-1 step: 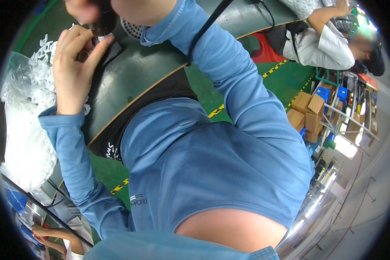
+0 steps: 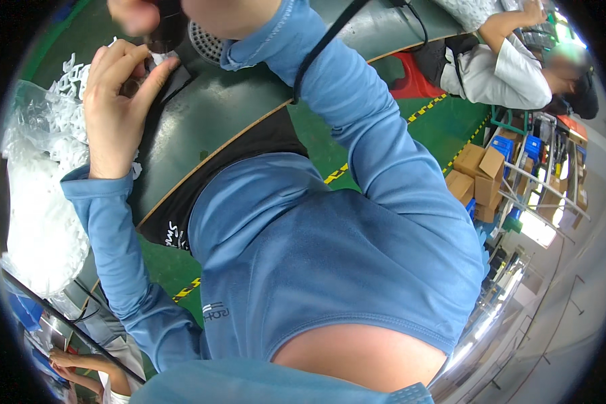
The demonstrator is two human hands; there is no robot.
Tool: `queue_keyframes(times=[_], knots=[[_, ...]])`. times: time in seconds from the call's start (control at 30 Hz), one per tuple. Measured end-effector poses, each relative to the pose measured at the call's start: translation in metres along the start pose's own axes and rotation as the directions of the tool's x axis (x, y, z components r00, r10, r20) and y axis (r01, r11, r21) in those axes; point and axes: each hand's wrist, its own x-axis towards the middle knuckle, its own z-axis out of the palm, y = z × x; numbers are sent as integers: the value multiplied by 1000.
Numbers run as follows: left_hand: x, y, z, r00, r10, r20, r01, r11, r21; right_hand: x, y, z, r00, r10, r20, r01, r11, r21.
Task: The person assembles plastic components by placing white plastic parts onto a fixture and driving screws into them using an electric screwdriver.
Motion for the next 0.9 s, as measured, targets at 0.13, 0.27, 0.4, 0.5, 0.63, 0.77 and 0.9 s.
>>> queue_keyframes(times=[0.13,0.27,0.4,0.5,0.63,0.77,0.9], knots=[[-1,2,0,1000,-20,-15,20,1000,-13,1,3,1,1000,13,15,-14,1000,23],[-2,3,2,1000,-18,-12,18,1000,3,0,4,-2,1000,19,20,-20,999,29],[-1,4,-1,1000,-31,-2,31,999,16,0,4,-2,999,26,28,-28,999,44],[-2,4,-2,999,-37,4,37,999,0,-2,5,-3,999,30,33,-32,998,51],[2,9,-3,994,-5,-107,-3,998,-68,0,6,-2,998,30,50,-33,997,65],[4,7,-7,980,117,-158,-118,993,4,1,7,-1,997,29,66,-34,996,77],[4,8,-8,966,218,-140,-206,974,98,1,9,0,996,33,79,-40,995,93]])
